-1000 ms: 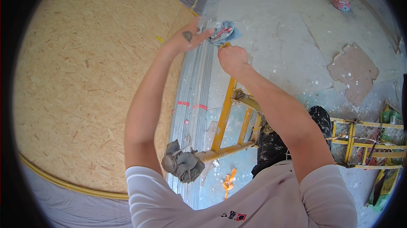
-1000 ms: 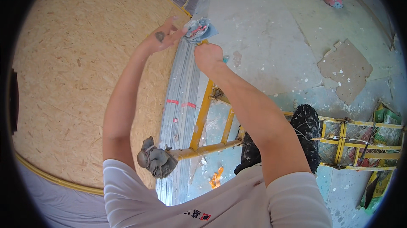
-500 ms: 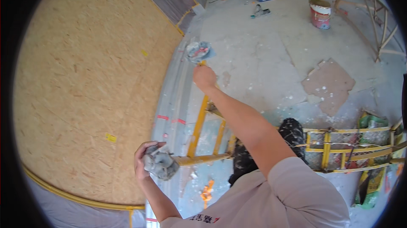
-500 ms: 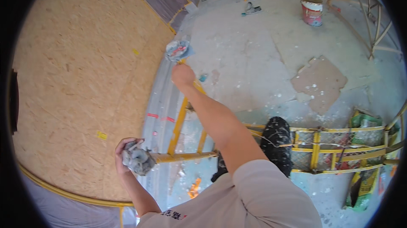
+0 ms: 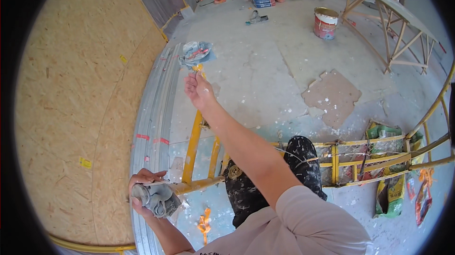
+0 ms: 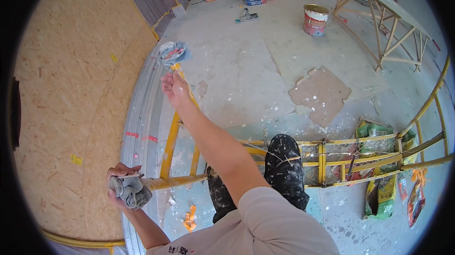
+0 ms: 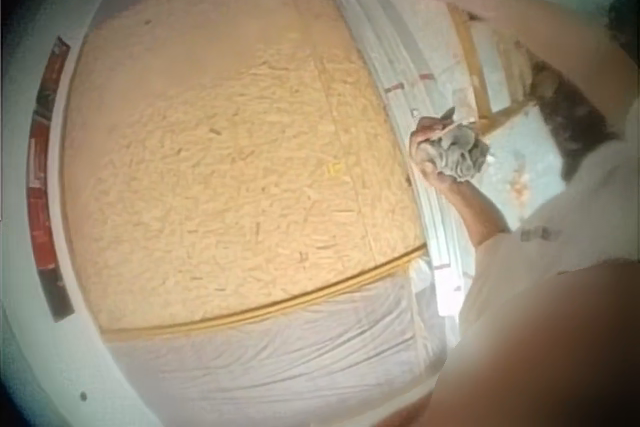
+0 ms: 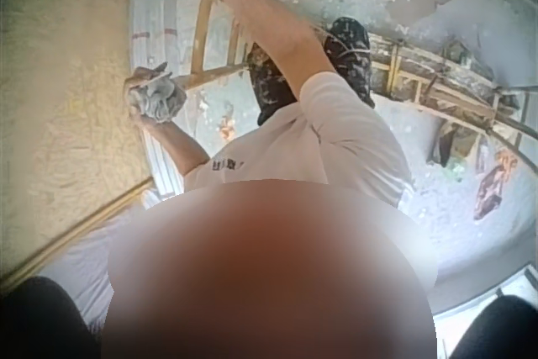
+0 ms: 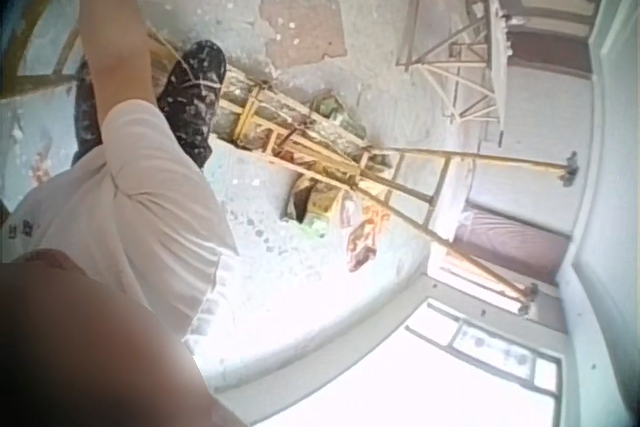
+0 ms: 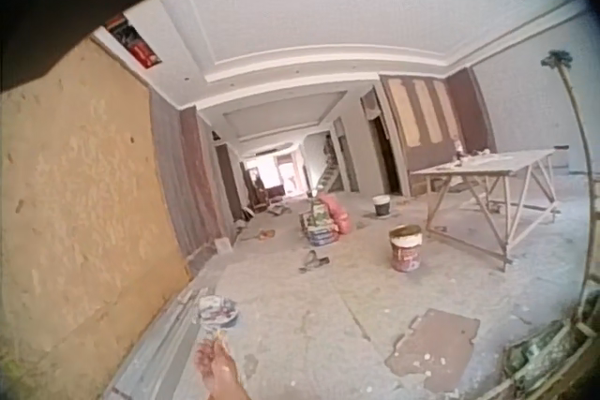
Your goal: Assembling a yellow metal scaffolding structure by connecting frame sections and inserting locking pins.
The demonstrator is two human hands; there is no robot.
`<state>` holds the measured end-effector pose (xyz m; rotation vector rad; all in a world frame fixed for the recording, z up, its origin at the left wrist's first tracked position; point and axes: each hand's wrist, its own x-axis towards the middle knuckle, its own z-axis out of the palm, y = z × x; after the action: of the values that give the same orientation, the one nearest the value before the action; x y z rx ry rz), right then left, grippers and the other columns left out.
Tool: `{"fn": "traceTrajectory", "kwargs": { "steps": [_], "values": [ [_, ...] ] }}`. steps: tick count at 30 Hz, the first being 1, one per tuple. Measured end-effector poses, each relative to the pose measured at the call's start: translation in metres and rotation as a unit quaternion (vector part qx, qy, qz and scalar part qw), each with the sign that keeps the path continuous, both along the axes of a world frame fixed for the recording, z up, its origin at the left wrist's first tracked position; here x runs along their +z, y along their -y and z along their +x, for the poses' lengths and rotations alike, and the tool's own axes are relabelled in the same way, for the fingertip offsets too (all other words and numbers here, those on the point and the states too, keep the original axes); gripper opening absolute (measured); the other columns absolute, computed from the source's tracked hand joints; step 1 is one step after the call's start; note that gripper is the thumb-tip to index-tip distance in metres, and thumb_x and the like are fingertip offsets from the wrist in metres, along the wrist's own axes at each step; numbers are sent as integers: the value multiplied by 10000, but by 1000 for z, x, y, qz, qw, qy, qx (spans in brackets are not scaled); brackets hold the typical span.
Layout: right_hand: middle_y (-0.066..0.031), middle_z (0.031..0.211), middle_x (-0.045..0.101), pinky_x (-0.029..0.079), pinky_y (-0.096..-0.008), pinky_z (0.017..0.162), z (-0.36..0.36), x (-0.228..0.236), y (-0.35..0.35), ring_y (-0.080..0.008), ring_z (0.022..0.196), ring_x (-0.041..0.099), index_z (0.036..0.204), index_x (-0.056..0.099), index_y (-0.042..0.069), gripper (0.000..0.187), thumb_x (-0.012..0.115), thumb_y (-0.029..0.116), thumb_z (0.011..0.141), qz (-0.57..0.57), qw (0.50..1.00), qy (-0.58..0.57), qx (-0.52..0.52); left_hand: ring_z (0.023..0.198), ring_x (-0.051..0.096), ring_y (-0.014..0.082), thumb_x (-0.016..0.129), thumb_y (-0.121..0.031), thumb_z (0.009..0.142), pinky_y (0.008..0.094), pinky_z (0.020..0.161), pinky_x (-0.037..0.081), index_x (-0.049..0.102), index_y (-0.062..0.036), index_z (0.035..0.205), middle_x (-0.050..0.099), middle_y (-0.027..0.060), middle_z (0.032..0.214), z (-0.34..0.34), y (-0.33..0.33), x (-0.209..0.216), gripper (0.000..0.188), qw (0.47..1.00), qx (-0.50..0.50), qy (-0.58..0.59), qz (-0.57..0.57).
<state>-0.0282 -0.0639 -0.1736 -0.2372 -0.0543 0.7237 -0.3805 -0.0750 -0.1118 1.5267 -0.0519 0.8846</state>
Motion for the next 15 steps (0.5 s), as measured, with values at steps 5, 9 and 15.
{"fn": "traceTrajectory", "kwargs": {
  "steps": [5,9,15],
  "values": [
    [-46,778,653,504,-328,600,2,3,-20,-173,678,597,1007,616,70,396,450,426,1058,80,993,-83,-20,726,608,264,626,-606,797,437,729,559,556,-27,875,526,127,768,1,-3,0,589,1000,-14,10,-14],
    [-126,650,659,514,-383,567,10,7,-9,-247,618,651,811,660,20,516,474,449,1029,-490,741,305,-343,689,658,311,733,-553,758,417,672,572,604,27,835,587,166,775,-14,-1,7,599,999,-28,7,-46],
    [-206,721,697,554,-460,654,-30,57,29,-367,717,703,756,713,27,529,493,446,993,-660,400,550,-317,686,647,295,716,-561,770,392,643,547,599,29,800,587,159,747,-47,-6,-1,603,999,11,10,-44]
  ]
}}
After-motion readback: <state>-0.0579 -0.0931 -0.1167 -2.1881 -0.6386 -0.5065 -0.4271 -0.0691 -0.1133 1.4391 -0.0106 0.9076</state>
